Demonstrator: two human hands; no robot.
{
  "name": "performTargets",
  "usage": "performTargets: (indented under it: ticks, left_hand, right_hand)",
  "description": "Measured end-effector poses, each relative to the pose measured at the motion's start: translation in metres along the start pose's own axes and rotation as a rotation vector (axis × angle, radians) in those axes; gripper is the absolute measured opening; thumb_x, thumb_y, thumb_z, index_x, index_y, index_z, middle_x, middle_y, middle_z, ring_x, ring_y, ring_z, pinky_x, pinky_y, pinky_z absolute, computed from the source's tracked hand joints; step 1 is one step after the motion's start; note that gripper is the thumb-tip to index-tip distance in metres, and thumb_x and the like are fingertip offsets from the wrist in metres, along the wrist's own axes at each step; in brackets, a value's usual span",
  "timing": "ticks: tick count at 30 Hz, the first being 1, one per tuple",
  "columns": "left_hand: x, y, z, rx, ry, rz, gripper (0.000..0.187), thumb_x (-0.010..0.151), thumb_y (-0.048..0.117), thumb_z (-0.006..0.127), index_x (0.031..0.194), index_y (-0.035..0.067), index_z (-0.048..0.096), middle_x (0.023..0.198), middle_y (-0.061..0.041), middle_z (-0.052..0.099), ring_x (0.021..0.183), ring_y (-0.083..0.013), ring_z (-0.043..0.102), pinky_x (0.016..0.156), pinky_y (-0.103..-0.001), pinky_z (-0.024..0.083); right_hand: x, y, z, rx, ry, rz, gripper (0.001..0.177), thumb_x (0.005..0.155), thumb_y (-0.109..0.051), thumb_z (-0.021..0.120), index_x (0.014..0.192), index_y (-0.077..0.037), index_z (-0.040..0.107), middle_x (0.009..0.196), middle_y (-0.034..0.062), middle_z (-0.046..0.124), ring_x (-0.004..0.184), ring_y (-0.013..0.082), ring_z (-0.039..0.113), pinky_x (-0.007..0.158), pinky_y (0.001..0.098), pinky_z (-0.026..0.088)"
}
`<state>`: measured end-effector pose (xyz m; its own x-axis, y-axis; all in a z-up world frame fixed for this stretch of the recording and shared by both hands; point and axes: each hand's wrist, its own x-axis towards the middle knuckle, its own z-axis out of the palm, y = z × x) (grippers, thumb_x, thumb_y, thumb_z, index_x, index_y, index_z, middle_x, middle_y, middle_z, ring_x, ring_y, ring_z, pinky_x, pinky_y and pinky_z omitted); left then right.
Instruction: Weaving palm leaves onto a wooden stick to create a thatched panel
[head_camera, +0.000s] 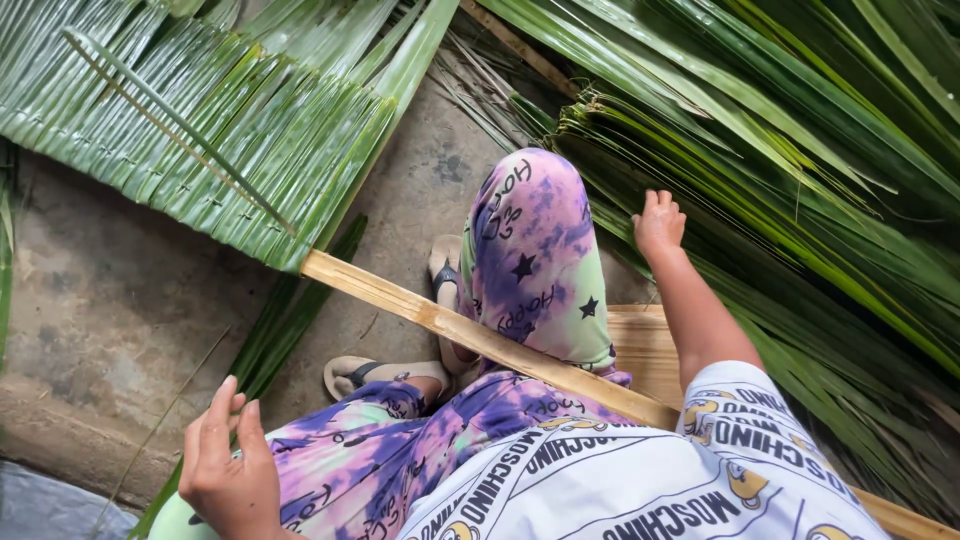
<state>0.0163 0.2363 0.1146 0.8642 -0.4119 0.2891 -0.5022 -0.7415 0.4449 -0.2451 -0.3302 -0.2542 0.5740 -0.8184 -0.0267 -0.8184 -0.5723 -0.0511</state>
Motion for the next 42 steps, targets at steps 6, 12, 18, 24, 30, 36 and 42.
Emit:
performTargets:
  ticks: [6,12,18,24,30,36,42]
  left_hand:
    - [0.001,-0.004,0.002,0.035,-0.011,-0.013,0.041,0.092,-0.017,0.076,0.132,-0.009,0.073,0.108,-0.021,0.072,0.089,-0.0281,0.069,0.077,-0.038,0.055]
    - [0.001,-0.006,0.002,0.035,-0.019,-0.033,0.040,0.093,-0.016,0.076,0.133,-0.007,0.074,0.107,-0.020,0.071,0.087,-0.0266,0.067,0.077,-0.038,0.054]
    - [0.002,-0.007,0.002,0.055,-0.025,-0.043,0.040,0.094,-0.015,0.076,0.133,-0.007,0.074,0.108,-0.020,0.072,0.086,-0.0253,0.068,0.076,-0.036,0.055]
    - [0.002,-0.007,0.003,0.062,-0.029,-0.047,0.040,0.093,-0.015,0.076,0.132,-0.006,0.074,0.109,-0.020,0.073,0.084,-0.0250,0.068,0.075,-0.036,0.055]
    - [0.000,-0.008,0.000,0.064,-0.026,-0.061,0.041,0.093,-0.013,0.076,0.133,-0.004,0.074,0.108,-0.018,0.072,0.084,-0.0239,0.066,0.075,-0.035,0.054]
    - [0.000,-0.012,0.003,0.071,-0.037,-0.068,0.040,0.093,-0.011,0.076,0.132,-0.003,0.074,0.110,-0.017,0.073,0.085,-0.0238,0.067,0.075,-0.035,0.055]
    - [0.001,-0.012,0.003,0.088,-0.034,-0.058,0.039,0.093,-0.010,0.076,0.131,-0.003,0.074,0.110,-0.018,0.074,0.087,-0.0240,0.069,0.076,-0.035,0.057]
  right_hand:
    - [-0.001,-0.010,0.000,-0.194,0.069,-0.047,0.060,0.073,-0.031,0.084,0.124,-0.009,0.062,0.114,0.0167,0.058,0.098,0.0371,0.058,0.087,0.0464,0.047]
    - [0.000,0.002,-0.017,-0.062,0.182,-0.086,0.009,0.076,-0.018,0.077,0.082,-0.014,0.073,0.091,0.0088,0.066,0.083,0.0311,0.063,0.084,0.0410,0.050]
    - [-0.009,-0.019,-0.073,0.169,0.054,-0.071,0.016,0.091,-0.026,0.077,0.092,-0.011,0.079,0.110,0.0023,0.065,0.080,0.0250,0.066,0.074,0.0380,0.055]
    - [0.007,-0.008,-0.050,-0.063,0.317,-0.087,0.033,0.076,-0.015,0.083,0.101,-0.012,0.062,0.104,0.0075,0.058,0.083,0.0288,0.063,0.075,0.0398,0.053]
    - [0.033,0.005,-0.052,-0.136,0.311,-0.103,0.021,0.073,-0.018,0.086,0.077,-0.015,0.066,0.090,0.0059,0.065,0.082,0.0260,0.061,0.083,0.0398,0.048]
    - [0.052,0.030,-0.108,0.296,0.124,0.043,0.011,0.087,-0.014,0.081,0.091,-0.007,0.074,0.083,0.0083,0.073,0.068,0.0267,0.066,0.069,0.0402,0.054]
    - [0.068,0.035,-0.149,0.835,0.009,0.121,0.016,0.095,-0.001,0.067,0.110,-0.007,0.070,0.089,0.0016,0.066,0.076,0.0107,0.057,0.072,0.0248,0.048]
